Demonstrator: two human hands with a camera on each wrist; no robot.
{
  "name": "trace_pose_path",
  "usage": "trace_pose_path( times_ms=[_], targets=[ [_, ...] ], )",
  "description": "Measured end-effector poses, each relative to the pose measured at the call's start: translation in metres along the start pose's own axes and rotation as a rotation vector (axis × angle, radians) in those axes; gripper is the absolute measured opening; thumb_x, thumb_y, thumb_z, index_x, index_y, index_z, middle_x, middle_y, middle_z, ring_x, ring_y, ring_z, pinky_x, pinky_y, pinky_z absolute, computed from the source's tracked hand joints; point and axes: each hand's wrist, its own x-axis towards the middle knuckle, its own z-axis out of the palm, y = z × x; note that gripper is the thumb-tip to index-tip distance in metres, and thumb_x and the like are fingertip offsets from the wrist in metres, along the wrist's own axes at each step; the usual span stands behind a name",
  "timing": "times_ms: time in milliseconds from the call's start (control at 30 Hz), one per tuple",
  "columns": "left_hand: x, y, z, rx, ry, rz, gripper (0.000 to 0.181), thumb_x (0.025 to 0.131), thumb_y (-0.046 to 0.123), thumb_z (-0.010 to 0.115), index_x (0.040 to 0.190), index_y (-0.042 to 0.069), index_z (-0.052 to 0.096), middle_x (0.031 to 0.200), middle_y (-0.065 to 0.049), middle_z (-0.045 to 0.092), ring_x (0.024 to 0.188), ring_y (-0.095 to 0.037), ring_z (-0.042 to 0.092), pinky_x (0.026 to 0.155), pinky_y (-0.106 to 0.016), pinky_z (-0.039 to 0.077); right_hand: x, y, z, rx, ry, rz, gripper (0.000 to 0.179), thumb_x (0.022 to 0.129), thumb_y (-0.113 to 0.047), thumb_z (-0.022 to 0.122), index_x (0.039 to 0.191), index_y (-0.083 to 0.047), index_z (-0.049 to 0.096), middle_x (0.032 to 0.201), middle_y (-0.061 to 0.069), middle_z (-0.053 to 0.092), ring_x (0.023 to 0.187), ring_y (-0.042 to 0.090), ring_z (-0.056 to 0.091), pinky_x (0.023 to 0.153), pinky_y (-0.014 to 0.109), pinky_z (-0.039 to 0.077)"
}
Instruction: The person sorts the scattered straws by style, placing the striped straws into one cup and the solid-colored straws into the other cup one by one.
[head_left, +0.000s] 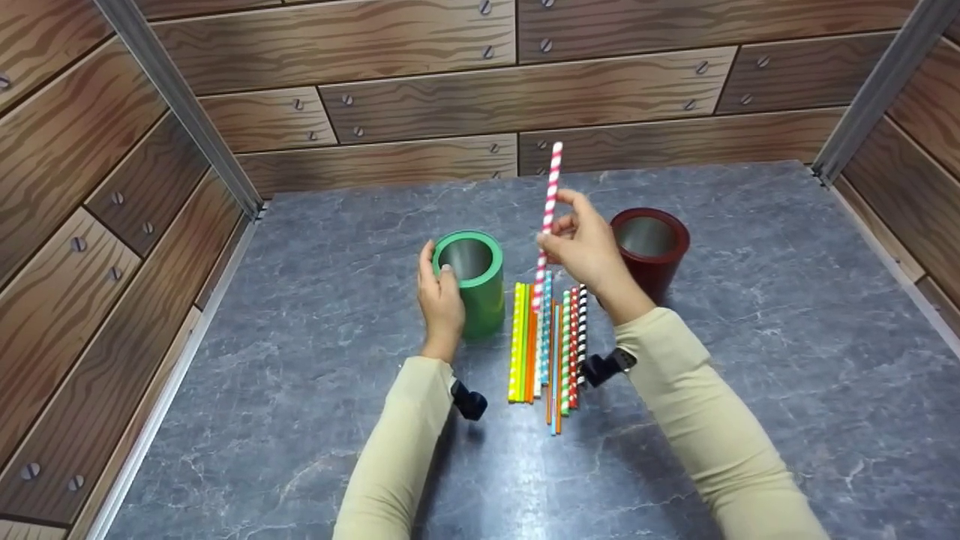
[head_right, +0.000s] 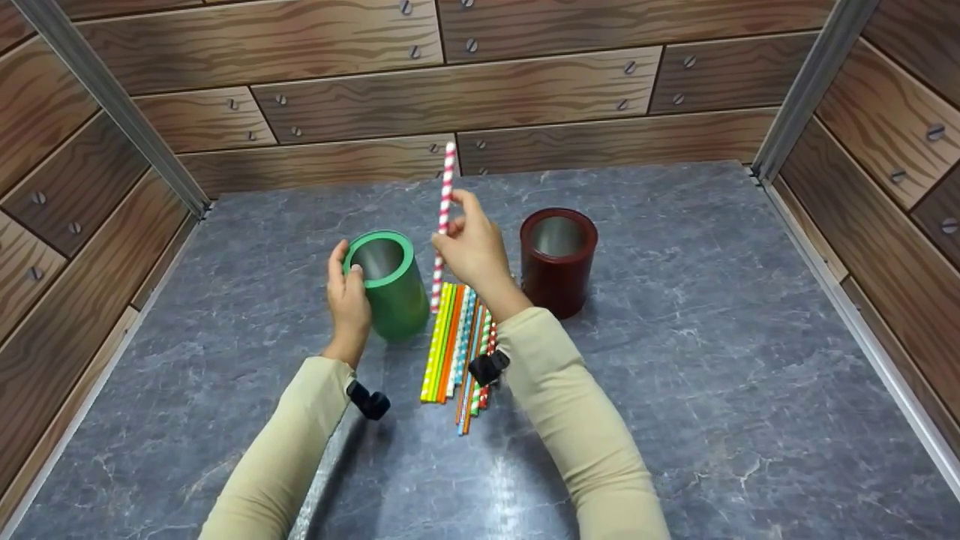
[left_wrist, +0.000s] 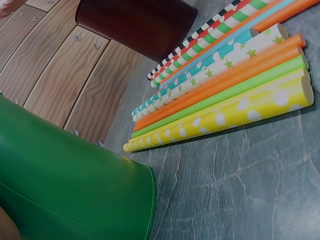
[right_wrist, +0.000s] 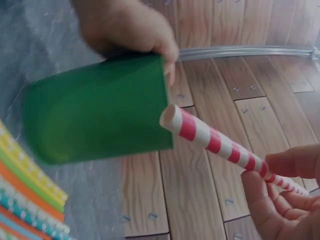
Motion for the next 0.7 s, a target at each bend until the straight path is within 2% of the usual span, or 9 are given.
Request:
trace_pose_path(
  times_ms=[267,333,400,500,567,633,700],
  targets=[
    [0.0,-0.001,0.001,-0.008,0.012,0.012,0.048,0.094,0.014,0.035,0.141,0.01,0.035,0.144,-0.01,0.037,0.131,-0.023,0.035,0.105,-0.043,0.031,-0.001,-0.005,0.022,0.16,0.068,-0.177,0.057,0.082,0.002,0.062,0.134,-0.004,0.037,0.084,0.006,0.052,0.068,0.012,0.055,0.062,0.025,0.053],
    [0.0,-0.001,0.002,-0.006,0.016,0.013,0.048,0.093,0.014,0.035,0.141,0.01,0.035,0.144,-0.01,0.037,0.13,-0.023,0.036,0.104,-0.043,0.032,0.0,-0.004,0.026,0.178,0.097,-0.223,0.056,0.082,0.002,0.062,0.133,-0.004,0.038,0.084,0.007,0.053,0.069,0.013,0.055,0.062,0.025,0.053],
    [0.0,-0.001,0.002,-0.003,0.02,0.016,0.049,0.093,0.014,0.035,0.141,0.01,0.035,0.144,-0.01,0.037,0.119,-0.026,0.044,0.1,-0.043,0.035,0.001,-0.004,0.03,0.187,0.131,-0.272,0.055,0.082,0.002,0.062,0.131,-0.004,0.039,0.084,0.007,0.054,0.069,0.013,0.055,0.061,0.026,0.054],
    [0.001,-0.002,0.001,0.0,0.033,0.027,0.049,0.091,0.013,0.036,0.14,0.009,0.036,0.143,-0.01,0.039,0.114,-0.027,0.045,0.097,-0.043,0.036,0.004,-0.003,0.037,0.177,0.195,-0.357,0.053,0.081,0.002,0.063,0.13,-0.002,0.04,0.083,0.008,0.056,0.069,0.014,0.055,0.062,0.025,0.053],
    [0.001,-0.002,0.002,-0.001,0.036,0.028,0.05,0.091,0.013,0.036,0.14,0.009,0.036,0.143,-0.01,0.039,0.114,-0.026,0.045,0.098,-0.043,0.036,0.006,-0.001,0.042,0.169,0.236,-0.407,0.053,0.081,0.002,0.063,0.129,-0.001,0.04,0.084,0.009,0.057,0.071,0.014,0.056,0.065,0.025,0.052],
    [0.001,-0.002,0.002,-0.002,0.04,0.025,0.049,0.091,0.013,0.036,0.14,0.009,0.036,0.143,-0.01,0.039,0.125,-0.022,0.04,0.102,-0.042,0.033,0.006,0.002,0.047,0.169,0.27,-0.444,0.053,0.081,0.002,0.062,0.129,0.0,0.039,0.085,0.01,0.058,0.073,0.014,0.056,0.066,0.025,0.051],
    [0.001,-0.002,0.002,-0.009,0.043,0.023,0.049,0.091,0.013,0.036,0.14,0.008,0.037,0.142,-0.01,0.04,0.127,-0.022,0.039,0.103,-0.042,0.032,0.007,0.006,0.052,0.182,0.29,-0.463,0.054,0.082,0.003,0.061,0.131,0.001,0.036,0.087,0.01,0.057,0.075,0.014,0.057,0.067,0.025,0.051]
  ],
)
